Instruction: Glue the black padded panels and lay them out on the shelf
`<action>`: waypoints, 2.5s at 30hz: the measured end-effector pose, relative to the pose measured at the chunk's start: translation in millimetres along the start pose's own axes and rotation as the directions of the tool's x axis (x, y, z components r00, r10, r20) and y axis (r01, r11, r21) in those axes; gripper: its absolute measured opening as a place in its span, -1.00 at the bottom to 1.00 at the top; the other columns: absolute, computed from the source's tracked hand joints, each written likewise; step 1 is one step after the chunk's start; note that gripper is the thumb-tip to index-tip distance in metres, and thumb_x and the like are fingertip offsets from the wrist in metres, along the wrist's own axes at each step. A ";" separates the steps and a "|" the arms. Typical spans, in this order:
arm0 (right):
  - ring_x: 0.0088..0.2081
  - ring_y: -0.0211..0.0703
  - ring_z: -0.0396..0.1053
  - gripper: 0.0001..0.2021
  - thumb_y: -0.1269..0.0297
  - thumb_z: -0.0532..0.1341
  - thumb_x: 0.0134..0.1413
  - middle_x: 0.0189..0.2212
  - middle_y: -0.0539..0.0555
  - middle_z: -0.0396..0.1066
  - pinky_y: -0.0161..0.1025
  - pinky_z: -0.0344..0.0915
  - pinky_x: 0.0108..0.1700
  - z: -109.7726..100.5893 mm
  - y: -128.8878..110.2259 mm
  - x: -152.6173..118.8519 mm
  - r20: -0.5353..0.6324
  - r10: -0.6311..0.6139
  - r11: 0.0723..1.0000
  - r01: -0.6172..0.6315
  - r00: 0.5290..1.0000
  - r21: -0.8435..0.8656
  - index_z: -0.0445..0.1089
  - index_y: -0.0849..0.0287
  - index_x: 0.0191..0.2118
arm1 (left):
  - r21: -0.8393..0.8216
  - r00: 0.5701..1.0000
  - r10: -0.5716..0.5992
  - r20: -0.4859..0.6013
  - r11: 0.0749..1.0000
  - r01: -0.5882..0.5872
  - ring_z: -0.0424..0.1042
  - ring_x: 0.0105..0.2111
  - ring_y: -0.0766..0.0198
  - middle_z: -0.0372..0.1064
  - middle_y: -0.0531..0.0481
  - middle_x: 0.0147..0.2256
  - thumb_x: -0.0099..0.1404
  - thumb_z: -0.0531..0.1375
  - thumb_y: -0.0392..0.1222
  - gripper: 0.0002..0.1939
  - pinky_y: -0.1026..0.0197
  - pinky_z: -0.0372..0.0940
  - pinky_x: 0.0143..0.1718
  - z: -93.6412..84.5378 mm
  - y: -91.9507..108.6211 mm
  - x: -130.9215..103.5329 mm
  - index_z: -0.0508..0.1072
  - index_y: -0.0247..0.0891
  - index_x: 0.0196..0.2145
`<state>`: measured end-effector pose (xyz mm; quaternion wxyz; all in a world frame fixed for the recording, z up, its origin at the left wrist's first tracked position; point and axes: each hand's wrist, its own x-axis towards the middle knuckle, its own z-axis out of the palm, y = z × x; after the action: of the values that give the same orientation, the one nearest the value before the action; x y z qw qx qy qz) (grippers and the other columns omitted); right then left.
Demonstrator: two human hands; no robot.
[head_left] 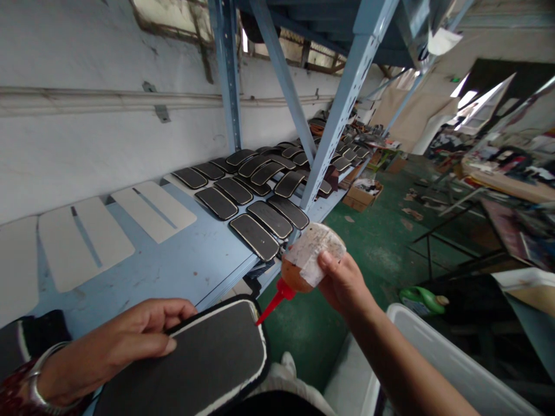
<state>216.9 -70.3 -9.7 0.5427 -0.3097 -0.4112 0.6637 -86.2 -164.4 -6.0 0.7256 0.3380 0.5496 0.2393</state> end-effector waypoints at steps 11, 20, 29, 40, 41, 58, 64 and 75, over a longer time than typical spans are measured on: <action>-0.10 0.16 0.50 -0.53 0.08 0.45 -0.11 -0.22 0.19 0.55 0.05 0.43 -0.01 -9.2 7.3 -7.8 -0.060 0.012 0.997 -0.007 0.998 0.073 0.45 0.20 -0.08 | -0.112 0.998 0.034 0.058 0.993 -0.028 0.59 -0.31 0.09 0.62 0.14 -0.37 0.08 0.29 -0.16 -0.80 0.20 0.41 -0.30 -8.1 1.5 5.2 0.59 -0.12 -0.28; -0.11 0.03 0.50 -0.56 0.18 0.42 -0.04 -0.12 0.19 0.55 -0.13 0.44 -0.03 -15.9 14.5 -4.2 -0.213 -0.007 0.986 0.042 0.977 0.159 0.44 0.22 -0.02 | -0.231 0.988 0.098 0.123 0.971 -0.067 0.56 -0.13 0.02 0.62 0.13 -0.22 0.28 0.22 -0.29 -0.77 0.02 0.39 -0.04 -15.1 -6.2 9.4 0.54 -0.07 -0.13; -0.31 -0.13 0.51 -0.64 0.18 0.45 -0.07 -0.28 0.09 0.56 -0.29 0.47 -0.24 -13.8 24.7 -4.9 -0.283 -0.021 0.989 0.061 0.959 0.133 0.50 0.24 -0.15 | -0.310 0.995 0.098 0.026 0.947 -0.086 0.58 -0.16 -0.04 0.61 -0.05 -0.14 0.19 0.32 -0.33 -0.68 -0.11 0.40 -0.05 -14.0 -17.6 17.4 0.50 -0.13 -0.09; -0.34 -0.19 0.48 -0.64 0.18 0.46 -0.07 -0.27 0.09 0.55 -0.29 0.47 -0.23 -5.4 37.6 -17.2 -0.290 0.036 0.982 0.020 0.956 0.187 0.51 0.23 -0.14 | -0.335 0.987 0.099 -0.127 0.932 -0.136 0.60 -0.28 -0.03 0.61 -0.19 -0.20 0.10 0.38 -0.36 -0.66 -0.04 0.47 -0.19 7.5 -7.8 17.3 0.52 -0.29 -0.13; -0.37 -0.20 0.47 -0.64 0.18 0.46 -0.07 -0.28 0.08 0.55 -0.27 0.47 -0.23 -4.2 38.9 -19.1 -0.290 0.042 0.982 0.014 0.956 0.187 0.51 0.23 -0.14 | -0.345 0.986 0.095 -0.136 0.928 -0.137 0.60 -0.28 -0.05 0.61 -0.20 -0.20 0.08 0.39 -0.36 -0.64 -0.05 0.47 -0.20 8.0 -8.4 17.7 0.52 -0.29 -0.13; -0.16 0.06 0.48 -0.61 0.13 0.42 -0.05 -0.24 0.16 0.54 -0.06 0.43 -0.09 11.8 58.9 -49.2 -0.152 0.094 0.986 -0.071 0.984 0.150 0.47 0.19 -0.10 | -0.398 0.966 0.117 -0.230 0.895 -0.203 0.60 -0.38 0.04 0.62 -0.23 -0.28 0.07 0.37 -0.36 -0.69 0.06 0.50 -0.31 6.6 -20.7 22.8 0.53 -0.32 -0.18; -0.22 0.07 0.49 -0.58 0.09 0.44 -0.12 -0.24 0.15 0.54 0.01 0.42 -0.08 14.6 61.8 -58.0 -0.127 0.109 0.989 -0.094 0.986 0.116 0.45 0.14 -0.12 | -0.430 0.934 0.109 -0.339 0.866 -0.257 0.58 -0.46 0.13 0.60 -0.12 -0.41 0.02 0.36 -0.42 -0.77 0.15 0.50 -0.38 4.0 -22.6 26.1 0.55 -0.32 -0.30; -0.12 0.17 0.48 -0.45 0.07 0.46 -0.16 -0.14 0.22 0.53 0.08 0.40 -0.06 15.1 57.8 -64.0 -0.061 0.110 0.990 -0.104 0.992 0.097 0.41 0.12 -0.01 | -0.472 0.850 0.097 -0.518 0.796 -0.379 0.57 -0.50 0.13 0.60 -0.16 -0.44 0.10 0.22 -0.53 -0.83 0.19 0.51 -0.45 -7.0 -32.1 35.9 0.55 -0.39 -0.36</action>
<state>191.1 -140.1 -55.9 0.5336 -0.3275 -0.3440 0.6998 -83.6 -158.1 -54.2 0.5998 0.1117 0.5649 0.5555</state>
